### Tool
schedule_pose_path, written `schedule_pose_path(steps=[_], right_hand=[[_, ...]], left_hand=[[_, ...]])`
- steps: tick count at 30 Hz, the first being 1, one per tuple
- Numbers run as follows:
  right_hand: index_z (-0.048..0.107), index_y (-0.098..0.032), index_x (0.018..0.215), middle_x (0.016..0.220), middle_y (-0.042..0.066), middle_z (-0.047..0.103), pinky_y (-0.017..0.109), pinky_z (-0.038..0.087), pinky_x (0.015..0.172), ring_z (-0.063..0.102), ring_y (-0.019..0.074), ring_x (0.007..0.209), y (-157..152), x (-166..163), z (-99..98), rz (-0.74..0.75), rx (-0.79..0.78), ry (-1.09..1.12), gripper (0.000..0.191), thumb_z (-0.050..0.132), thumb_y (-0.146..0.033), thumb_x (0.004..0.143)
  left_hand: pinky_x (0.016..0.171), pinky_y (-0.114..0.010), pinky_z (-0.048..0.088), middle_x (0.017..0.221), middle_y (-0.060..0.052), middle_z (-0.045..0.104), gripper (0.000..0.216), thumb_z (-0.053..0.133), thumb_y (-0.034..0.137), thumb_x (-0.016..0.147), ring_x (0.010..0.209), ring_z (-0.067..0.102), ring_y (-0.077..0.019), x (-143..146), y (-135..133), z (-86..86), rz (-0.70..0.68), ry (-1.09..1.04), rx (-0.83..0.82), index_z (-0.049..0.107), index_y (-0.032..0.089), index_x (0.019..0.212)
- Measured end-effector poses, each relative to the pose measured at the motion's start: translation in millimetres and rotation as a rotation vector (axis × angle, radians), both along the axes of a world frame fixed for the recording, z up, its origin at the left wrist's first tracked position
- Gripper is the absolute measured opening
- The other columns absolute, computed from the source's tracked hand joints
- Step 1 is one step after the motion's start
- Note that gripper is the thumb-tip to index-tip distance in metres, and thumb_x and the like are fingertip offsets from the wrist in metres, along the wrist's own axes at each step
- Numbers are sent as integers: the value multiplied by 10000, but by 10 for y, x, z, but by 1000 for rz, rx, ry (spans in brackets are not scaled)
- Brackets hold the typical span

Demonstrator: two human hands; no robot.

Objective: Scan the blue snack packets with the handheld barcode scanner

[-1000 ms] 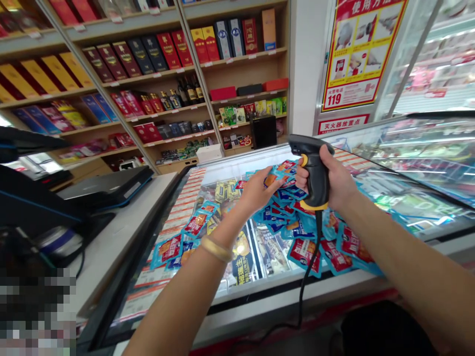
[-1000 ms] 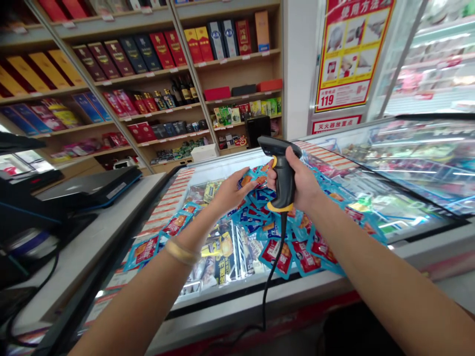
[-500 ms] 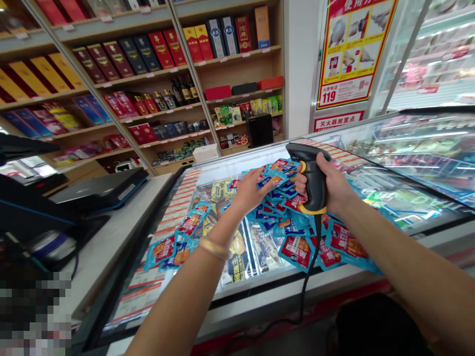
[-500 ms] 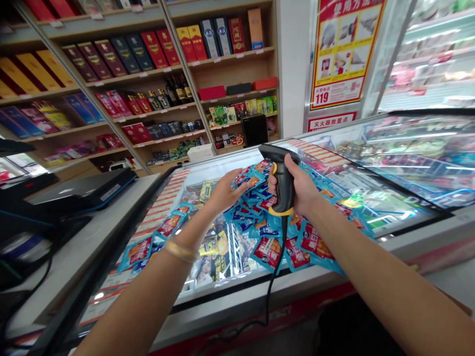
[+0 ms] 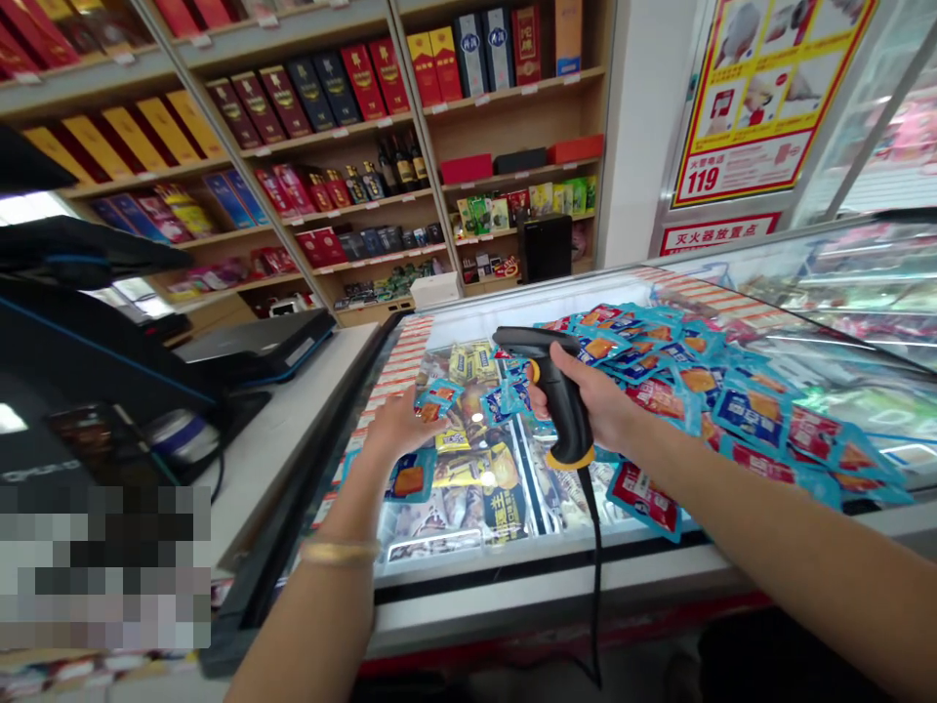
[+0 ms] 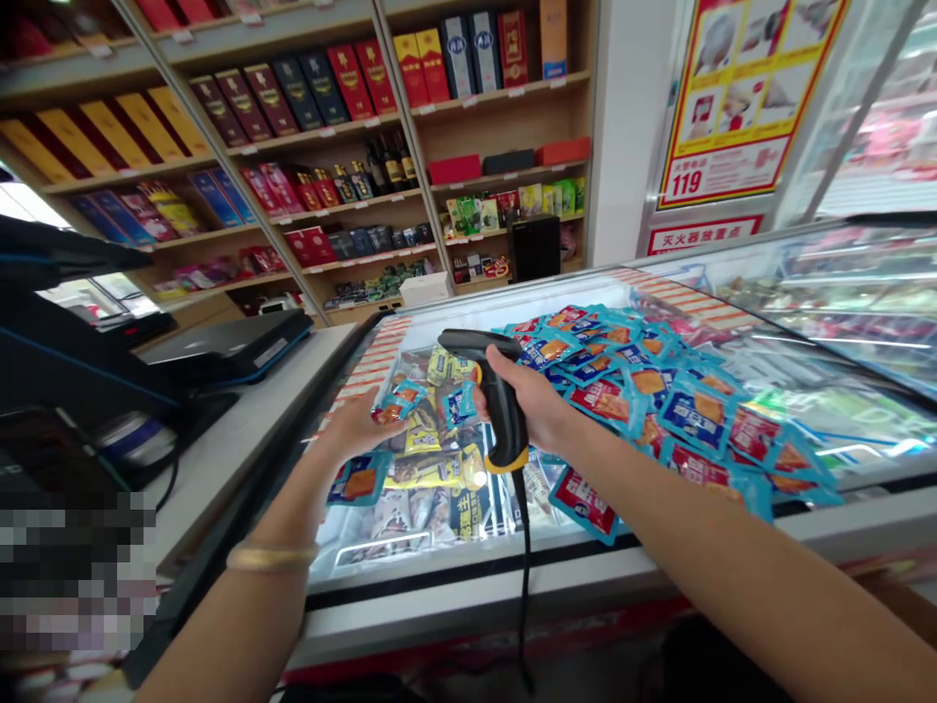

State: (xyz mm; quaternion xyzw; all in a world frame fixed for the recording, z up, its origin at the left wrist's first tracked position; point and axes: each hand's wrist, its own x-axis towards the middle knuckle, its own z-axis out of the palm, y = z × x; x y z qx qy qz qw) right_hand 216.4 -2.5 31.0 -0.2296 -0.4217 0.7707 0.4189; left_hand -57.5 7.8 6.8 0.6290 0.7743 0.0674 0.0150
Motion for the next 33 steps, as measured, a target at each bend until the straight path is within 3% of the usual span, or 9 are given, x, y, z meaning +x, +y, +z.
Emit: schedule_pose_path(steps=[4,9,12,15,17,24,33], right_hand=[[571,-167,761,600,7,550,229,419,539,475,111,535,-13,-45,-185,13,-41,-9,435,641,-596,769],[592,-166,830,608,3,557,229,418,544,483,115,544,-29,-28,-278,29,-61,-2,444,663,-596,747],[583,-169,831,607,2,557,233,413,544,482,116,541,-44,-29,-270,39,-52,-18,441,659,-596,752],[582,-175,849,599,-3,559,231,408,540,480,116,536,-49,-33,-269,48,-44,-32,449,673,-600,736],[581,-175,844,593,-7,559,225,402,532,477,111,525,-45,-36,-278,54,-49,-39,467,690,-610,713],[590,-159,835,585,-3,561,220,379,507,492,108,515,-46,-40,-275,89,-30,-67,510,663,-649,715],[588,-158,811,579,-4,557,227,392,533,487,107,521,-52,-51,-289,94,-24,-61,509,681,-646,698]], left_hand=[[859,-343,480,1171,-137,672,634,667,473,694,1089,627,-316,-36,-38,33,-8,-44,18,567,206,1260],[895,-371,482,1155,-123,685,670,748,435,634,1089,627,-324,-48,-64,125,72,-281,195,598,202,1244],[851,-391,523,1121,-102,693,577,707,504,699,1002,660,-280,30,-98,189,63,-786,321,624,205,1186],[805,-422,559,1062,-111,707,521,562,597,812,899,685,-238,171,-132,226,-30,-1390,173,630,184,1123],[806,-442,566,1042,-126,713,510,512,598,852,870,692,-229,256,-141,215,-74,-1598,50,627,171,1107],[832,-448,568,1005,-146,726,445,523,521,888,906,700,-246,379,-127,92,-136,-1708,-80,631,151,1110],[882,-465,549,964,-123,729,427,576,534,854,898,704,-236,408,-158,91,-154,-1686,-103,663,151,1024]])
